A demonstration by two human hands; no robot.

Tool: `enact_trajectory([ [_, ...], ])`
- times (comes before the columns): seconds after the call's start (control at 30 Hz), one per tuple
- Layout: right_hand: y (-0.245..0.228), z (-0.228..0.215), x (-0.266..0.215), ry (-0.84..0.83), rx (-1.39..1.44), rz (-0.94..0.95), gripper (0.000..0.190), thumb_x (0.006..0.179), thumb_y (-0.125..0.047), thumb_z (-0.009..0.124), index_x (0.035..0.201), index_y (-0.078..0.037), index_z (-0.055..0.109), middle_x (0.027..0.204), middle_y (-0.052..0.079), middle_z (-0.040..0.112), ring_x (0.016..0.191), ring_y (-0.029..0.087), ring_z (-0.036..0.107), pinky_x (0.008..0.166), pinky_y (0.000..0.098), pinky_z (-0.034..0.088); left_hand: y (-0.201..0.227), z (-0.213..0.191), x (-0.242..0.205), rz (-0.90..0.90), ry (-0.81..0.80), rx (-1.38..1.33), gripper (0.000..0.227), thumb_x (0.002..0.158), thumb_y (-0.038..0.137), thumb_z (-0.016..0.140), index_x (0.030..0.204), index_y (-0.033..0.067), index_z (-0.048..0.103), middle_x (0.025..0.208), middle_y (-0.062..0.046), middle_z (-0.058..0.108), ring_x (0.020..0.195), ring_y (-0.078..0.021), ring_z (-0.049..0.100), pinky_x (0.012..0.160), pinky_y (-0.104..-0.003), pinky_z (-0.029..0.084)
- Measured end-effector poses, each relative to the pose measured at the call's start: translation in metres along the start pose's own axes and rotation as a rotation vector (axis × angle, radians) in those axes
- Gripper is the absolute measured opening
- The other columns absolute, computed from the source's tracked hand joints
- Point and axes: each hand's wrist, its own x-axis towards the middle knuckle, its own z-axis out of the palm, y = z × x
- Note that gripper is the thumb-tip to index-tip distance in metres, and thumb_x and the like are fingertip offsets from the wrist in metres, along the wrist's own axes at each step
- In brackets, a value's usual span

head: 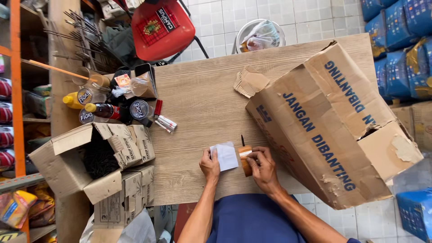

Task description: The person tapes a cardboard box on a wooden table using a roll of brown packing tape. They apply multiple strips of tape to seal the box flaps and then attach a white shipping label to the top of the package.

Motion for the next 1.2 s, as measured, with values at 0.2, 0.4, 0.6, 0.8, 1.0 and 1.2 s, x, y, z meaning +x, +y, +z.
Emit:
enact_trajectory([
  [0.2, 0.017, 0.005, -0.005, 0.052, -0.072, 0.066, 0.011, 0.098, -0.019, 0.077, 0.099, -0.008, 0.078, 0.111, 0.016, 0.070, 0.092, 0.039, 0.077, 0.068, 0.0446, 0.067, 0.003, 0.024, 0.001, 0.114, 0.066, 0.097, 0.043, 0.080, 0.029, 0.091, 0.115, 0.0155, 0.073, 0.097, -0.015, 0.079, 0.094, -0.0424, 0.076, 0.083, -0.052, 0.059],
  [0.4, 0.017, -0.016, -0.007, 0.168, -0.179, -0.009, 0.012, 0.100, -0.025, 0.077, 0.097, -0.014, 0.081, 0.109, 0.011, 0.072, 0.094, 0.033, 0.076, 0.074, 0.0430, 0.064, 0.004, 0.053, -0.019, 0.423, 0.038, 0.421, 0.032, 0.092, 0.047, 0.078, 0.108, 0.0212, 0.067, 0.101, 0.002, 0.063, 0.097, -0.0245, 0.068, 0.091, -0.045, 0.048],
  [0.6, -0.007, -0.028, -0.014, 0.187, -0.108, -0.015, 0.008, 0.095, -0.020, 0.080, 0.096, -0.013, 0.084, 0.108, 0.010, 0.073, 0.093, 0.030, 0.077, 0.071, 0.0364, 0.066, -0.039, 0.143, -0.061, 0.450, -0.282, 0.731, 0.008, 0.090, 0.020, 0.069, 0.084, 0.0142, 0.065, 0.070, -0.007, 0.066, 0.065, -0.0336, 0.074, 0.071, -0.052, 0.049],
  [0.8, -0.034, -0.047, -0.020, 0.218, 0.033, -0.001, 0.009, 0.096, -0.015, 0.079, 0.100, -0.008, 0.082, 0.115, 0.014, 0.072, 0.097, 0.027, 0.077, 0.075, 0.0342, 0.066, 0.004, 0.127, -0.074, 0.394, -0.341, 0.729, 0.004, 0.094, 0.011, 0.064, 0.092, 0.0123, 0.067, 0.074, -0.005, 0.069, 0.067, -0.0324, 0.078, 0.070, -0.047, 0.054],
  [1.0, -0.056, -0.068, -0.026, 0.131, 0.005, -0.073, 0.009, 0.099, -0.014, 0.072, 0.100, -0.006, 0.074, 0.122, 0.015, 0.063, 0.100, 0.016, 0.069, 0.077, 0.0234, 0.063, 0.025, 0.056, -0.068, -0.025, -0.357, 0.543, 0.023, 0.102, 0.019, 0.063, 0.080, 0.0211, 0.057, 0.063, 0.009, 0.053, 0.052, -0.0087, 0.045, 0.045, -0.030, 0.036],
  [1.2, -0.070, -0.075, -0.033, 0.109, 0.047, -0.138, 0.005, 0.098, -0.013, 0.072, 0.101, -0.008, 0.073, 0.123, 0.014, 0.063, 0.103, 0.017, 0.070, 0.081, 0.0243, 0.062, 0.036, 0.042, -0.062, -0.142, -0.392, 0.529, 0.033, 0.093, 0.039, 0.057, 0.097, 0.0091, 0.072, 0.104, -0.021, 0.077, 0.098, -0.0506, 0.070, 0.089, -0.062, 0.052],
])
